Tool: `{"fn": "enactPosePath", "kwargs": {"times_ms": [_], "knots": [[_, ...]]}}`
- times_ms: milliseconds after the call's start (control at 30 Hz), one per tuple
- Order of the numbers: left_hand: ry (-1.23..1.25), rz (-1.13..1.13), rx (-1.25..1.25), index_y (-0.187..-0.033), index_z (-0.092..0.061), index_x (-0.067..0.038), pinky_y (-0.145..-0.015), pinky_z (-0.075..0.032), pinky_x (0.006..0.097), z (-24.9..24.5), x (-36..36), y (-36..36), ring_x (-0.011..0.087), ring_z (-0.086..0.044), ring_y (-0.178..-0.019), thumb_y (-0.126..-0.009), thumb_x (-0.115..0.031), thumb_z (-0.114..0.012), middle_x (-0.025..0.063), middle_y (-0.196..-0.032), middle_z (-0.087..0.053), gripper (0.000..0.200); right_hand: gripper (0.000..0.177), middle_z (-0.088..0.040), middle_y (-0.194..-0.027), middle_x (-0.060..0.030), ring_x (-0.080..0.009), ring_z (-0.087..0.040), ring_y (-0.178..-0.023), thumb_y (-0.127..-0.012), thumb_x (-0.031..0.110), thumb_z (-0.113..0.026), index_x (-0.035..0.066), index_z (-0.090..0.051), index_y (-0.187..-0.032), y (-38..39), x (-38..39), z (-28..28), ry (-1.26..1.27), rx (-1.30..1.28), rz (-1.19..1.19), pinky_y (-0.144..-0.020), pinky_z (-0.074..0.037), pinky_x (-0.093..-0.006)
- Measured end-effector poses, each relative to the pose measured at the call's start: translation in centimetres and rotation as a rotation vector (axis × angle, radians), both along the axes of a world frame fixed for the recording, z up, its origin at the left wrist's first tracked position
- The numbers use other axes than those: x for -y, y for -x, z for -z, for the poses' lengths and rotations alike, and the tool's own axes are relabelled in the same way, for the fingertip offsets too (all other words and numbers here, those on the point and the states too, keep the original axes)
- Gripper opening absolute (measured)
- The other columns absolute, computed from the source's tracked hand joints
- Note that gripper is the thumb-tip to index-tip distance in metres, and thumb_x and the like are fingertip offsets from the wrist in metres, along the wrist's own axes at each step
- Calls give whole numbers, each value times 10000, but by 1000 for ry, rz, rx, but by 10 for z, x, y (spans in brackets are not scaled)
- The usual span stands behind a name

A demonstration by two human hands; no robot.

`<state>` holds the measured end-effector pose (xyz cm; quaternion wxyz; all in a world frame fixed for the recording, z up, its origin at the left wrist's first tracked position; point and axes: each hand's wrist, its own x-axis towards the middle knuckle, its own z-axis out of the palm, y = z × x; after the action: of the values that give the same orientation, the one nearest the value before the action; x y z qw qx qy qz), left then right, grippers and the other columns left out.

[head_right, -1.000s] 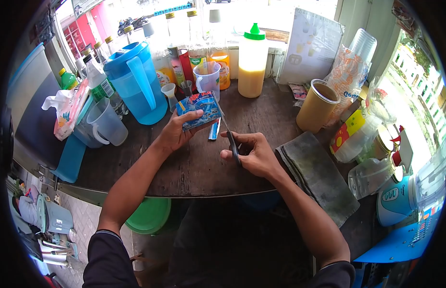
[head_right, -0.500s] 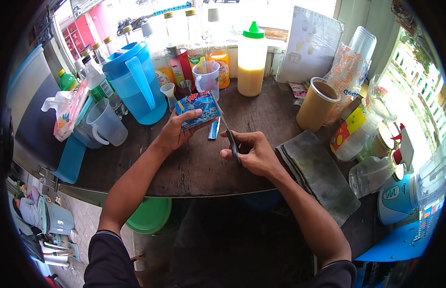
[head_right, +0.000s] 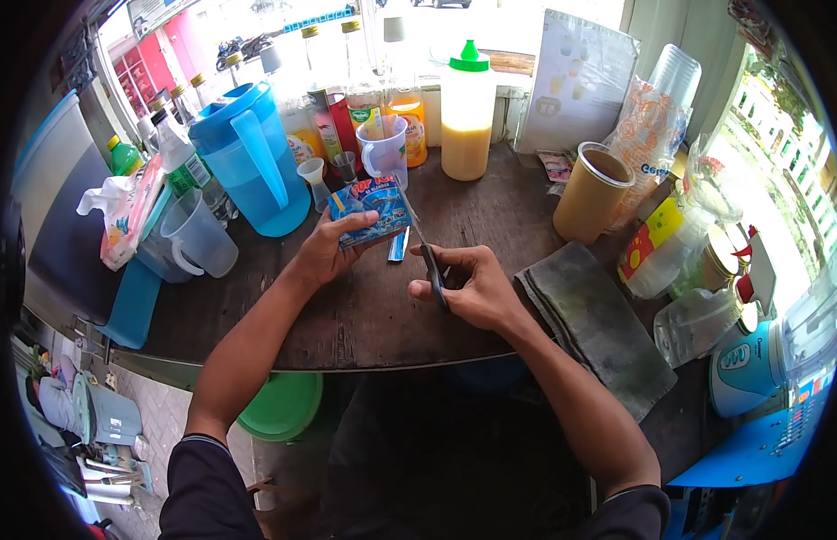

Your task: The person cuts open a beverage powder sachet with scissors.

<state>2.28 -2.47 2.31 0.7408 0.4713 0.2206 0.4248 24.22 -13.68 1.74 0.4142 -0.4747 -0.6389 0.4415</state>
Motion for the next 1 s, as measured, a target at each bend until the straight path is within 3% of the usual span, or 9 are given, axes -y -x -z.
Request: {"fn": "enactPosePath", "kwargs": {"times_ms": [100,200,267,633,700,1000], "knots": [[5,13,6,-1207,-490,14,-861,-596,336,0,0,-1,227,-692,-985,-821,-80,-748,142,-1100,-650,473,646,-516,-686,101,9,-418,-602,-769,406,-834,5,-645,-1239,0,0,0,1,-8,6,-539,-309,-192],[11,32,-9,-1276,-452,12,-960,-555,386,1,0,1,266,-662,-1067,-846,-61,-708,147,-1159,-629,506,646,-515,-683,103,8,-413,-603,-768,406,-835,2,-646,-1236,1,1,-4,5,7,2,-537,-307,-198],[13,12,16,-1213,-483,4,-859,-596,336,-2,2,-1,224,-690,-988,-824,-76,-746,136,-1103,-646,476,640,-515,-679,104,8,-409,-601,-767,403,-835,2,-649,-1229,1,1,-3,4,0,6,-534,-301,-199],[26,14,27,-1215,-463,-3,-858,-597,337,0,1,0,227,-688,-995,-823,-67,-746,139,-1107,-640,487,597,-503,-645,113,15,-382,-573,-766,386,-839,24,-667,-1208,2,1,-5,-12,34,10,-515,-272,-201],[32,19,34,-1215,-459,-1,-858,-598,338,0,1,0,229,-688,-995,-823,-66,-747,141,-1108,-639,491,528,-527,-608,77,-7,-419,-543,-777,328,-832,47,-682,-1198,3,1,-5,-37,20,18,-500,-318,-215],[44,30,21,-1210,-459,1,-872,-592,345,4,-2,0,240,-683,-1007,-812,-70,-761,152,-1121,-637,505,527,-565,-619,77,1,-424,-546,-774,293,-837,69,-677,-1223,4,2,-6,-31,26,28,-504,-333,-206]]}}
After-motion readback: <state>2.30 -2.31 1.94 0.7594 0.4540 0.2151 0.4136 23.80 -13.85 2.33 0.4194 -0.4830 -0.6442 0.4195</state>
